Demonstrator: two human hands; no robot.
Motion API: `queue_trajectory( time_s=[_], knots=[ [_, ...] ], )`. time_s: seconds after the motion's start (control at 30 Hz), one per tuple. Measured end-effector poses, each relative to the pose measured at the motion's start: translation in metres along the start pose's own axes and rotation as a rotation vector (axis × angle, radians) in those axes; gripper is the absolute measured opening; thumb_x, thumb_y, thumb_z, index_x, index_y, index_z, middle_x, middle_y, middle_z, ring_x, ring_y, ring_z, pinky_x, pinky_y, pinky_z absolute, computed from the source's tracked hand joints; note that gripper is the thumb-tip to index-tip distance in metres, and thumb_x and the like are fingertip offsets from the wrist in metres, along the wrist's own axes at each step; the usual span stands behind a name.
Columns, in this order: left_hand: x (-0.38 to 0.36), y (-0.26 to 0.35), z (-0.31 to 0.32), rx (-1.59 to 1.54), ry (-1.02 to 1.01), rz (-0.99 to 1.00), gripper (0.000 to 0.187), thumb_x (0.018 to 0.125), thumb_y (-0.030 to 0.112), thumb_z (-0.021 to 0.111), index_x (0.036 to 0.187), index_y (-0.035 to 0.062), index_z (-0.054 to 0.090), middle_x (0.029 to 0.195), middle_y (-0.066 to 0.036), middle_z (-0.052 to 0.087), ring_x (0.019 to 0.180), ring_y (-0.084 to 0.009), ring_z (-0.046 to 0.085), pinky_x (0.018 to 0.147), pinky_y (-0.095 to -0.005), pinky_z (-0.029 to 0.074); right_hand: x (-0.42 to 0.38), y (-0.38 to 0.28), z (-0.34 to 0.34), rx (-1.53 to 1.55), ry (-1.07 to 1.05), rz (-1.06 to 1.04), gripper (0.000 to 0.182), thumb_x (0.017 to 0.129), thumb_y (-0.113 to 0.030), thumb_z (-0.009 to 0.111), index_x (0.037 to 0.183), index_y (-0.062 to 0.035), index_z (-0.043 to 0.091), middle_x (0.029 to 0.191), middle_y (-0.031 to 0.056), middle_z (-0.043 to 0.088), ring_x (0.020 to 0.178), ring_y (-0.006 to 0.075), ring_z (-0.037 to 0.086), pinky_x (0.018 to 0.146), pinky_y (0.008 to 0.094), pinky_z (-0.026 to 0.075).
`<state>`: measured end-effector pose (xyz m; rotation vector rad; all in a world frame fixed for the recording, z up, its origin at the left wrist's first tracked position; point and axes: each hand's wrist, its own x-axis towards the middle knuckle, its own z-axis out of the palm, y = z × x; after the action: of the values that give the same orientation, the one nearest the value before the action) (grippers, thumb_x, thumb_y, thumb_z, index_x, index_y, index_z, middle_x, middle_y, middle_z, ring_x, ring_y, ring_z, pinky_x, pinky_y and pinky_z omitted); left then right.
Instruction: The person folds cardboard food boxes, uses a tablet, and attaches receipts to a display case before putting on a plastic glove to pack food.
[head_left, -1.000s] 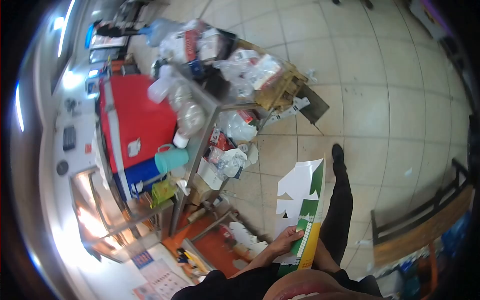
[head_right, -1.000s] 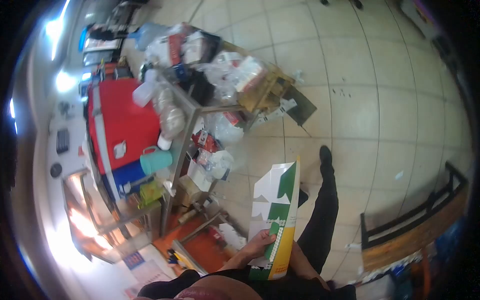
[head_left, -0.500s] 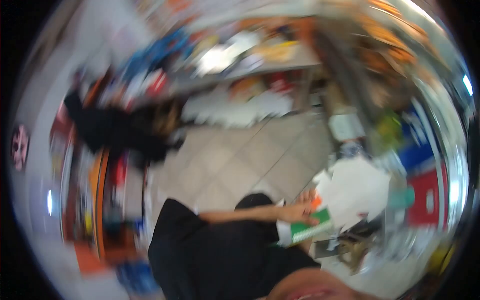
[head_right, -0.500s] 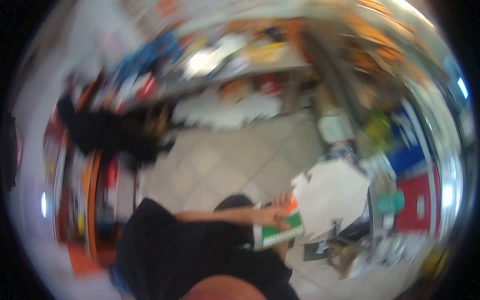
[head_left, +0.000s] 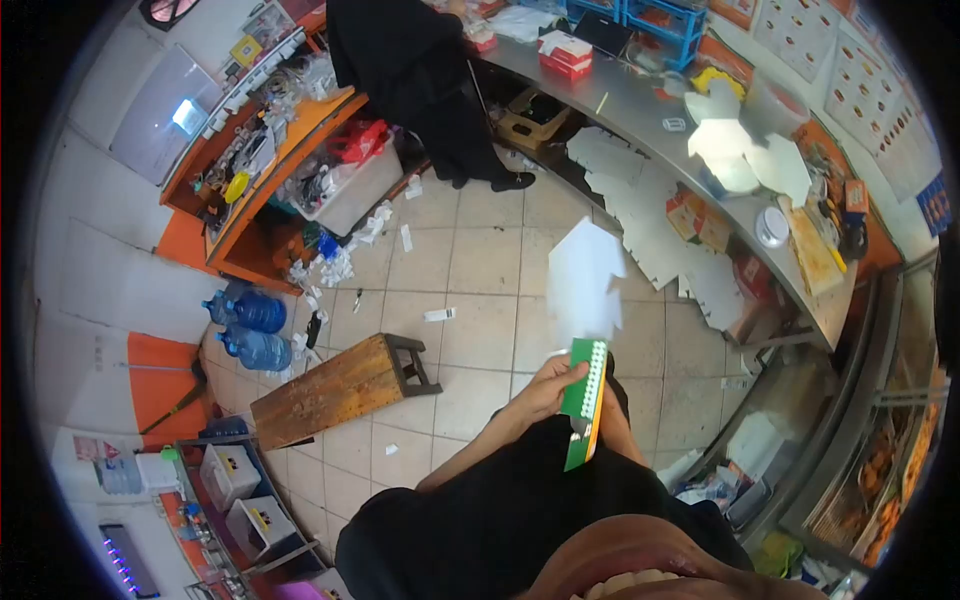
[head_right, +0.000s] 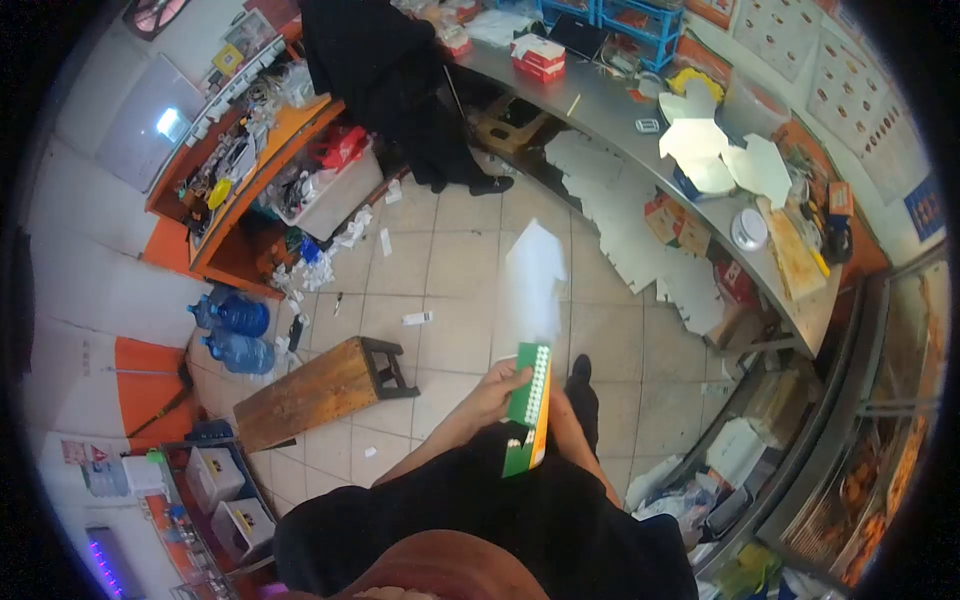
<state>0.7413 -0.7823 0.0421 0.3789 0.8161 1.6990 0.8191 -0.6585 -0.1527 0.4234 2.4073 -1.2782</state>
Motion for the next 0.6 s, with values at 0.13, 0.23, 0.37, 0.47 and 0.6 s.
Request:
queue_trajectory(
  time_s=[0.13,0.23,0.37,0.47,0.6],
  knots=[
    [0.069,0.127,-0.014,-0.096,0.147,0.109,0.024,0.097,0.019,0.053,0.112,0.0004,0.058,0.098,-0.008,0.066,0.084,-0.0125,0.066,0.077,-0.0255,0.054,0.054,-0.070,-0.143,0.023,0.251,0.022,0.030,0.091,-0.025,0.059,0.111,-0.0027,0.060,0.106,0.0110,0.064,0.091,0.0198,0.061,0.078,0.0315,0.048],
    [0.158,0.185,-0.021,-0.077,0.225,0.185,0.025,0.096,0.017,0.055,0.116,0.0007,0.055,0.100,-0.008,0.066,0.086,-0.0135,0.066,0.078,-0.0264,0.054,0.016,-0.184,-0.289,0.624,0.630,-0.319,0.034,0.090,-0.022,0.060,0.118,-0.0032,0.060,0.119,0.0139,0.061,0.105,0.0257,0.058,0.085,0.0351,0.048],
    [0.263,0.235,-0.010,-0.050,0.209,0.253,0.026,0.096,0.015,0.055,0.118,0.0015,0.054,0.100,-0.006,0.065,0.087,-0.0126,0.065,0.077,-0.0259,0.054,0.003,-0.212,-0.392,0.429,0.523,-0.691,0.038,0.086,-0.015,0.066,0.123,-0.0088,0.060,0.133,0.0135,0.052,0.120,0.0273,0.049,0.093,0.0359,0.045],
    [0.307,0.265,-0.005,-0.031,0.163,0.238,0.026,0.096,0.015,0.055,0.118,0.0015,0.054,0.099,-0.006,0.065,0.087,-0.0122,0.065,0.077,-0.0255,0.054,0.022,-0.217,-0.436,0.308,0.378,-0.689,0.059,0.070,-0.021,0.081,0.125,-0.0138,0.060,0.149,0.0131,0.030,0.124,0.0291,0.046,0.101,0.0427,0.042],
    [0.366,0.296,-0.012,-0.025,0.106,0.191,0.026,0.096,0.015,0.055,0.119,0.0017,0.053,0.104,-0.007,0.065,0.088,-0.0131,0.065,0.079,-0.0256,0.054,0.045,-0.231,-0.486,0.132,0.428,-0.676,0.066,0.055,-0.018,0.088,0.116,-0.0135,0.065,0.143,0.0116,0.039,0.122,0.0300,0.045,0.100,0.0427,0.042]
  ],
)
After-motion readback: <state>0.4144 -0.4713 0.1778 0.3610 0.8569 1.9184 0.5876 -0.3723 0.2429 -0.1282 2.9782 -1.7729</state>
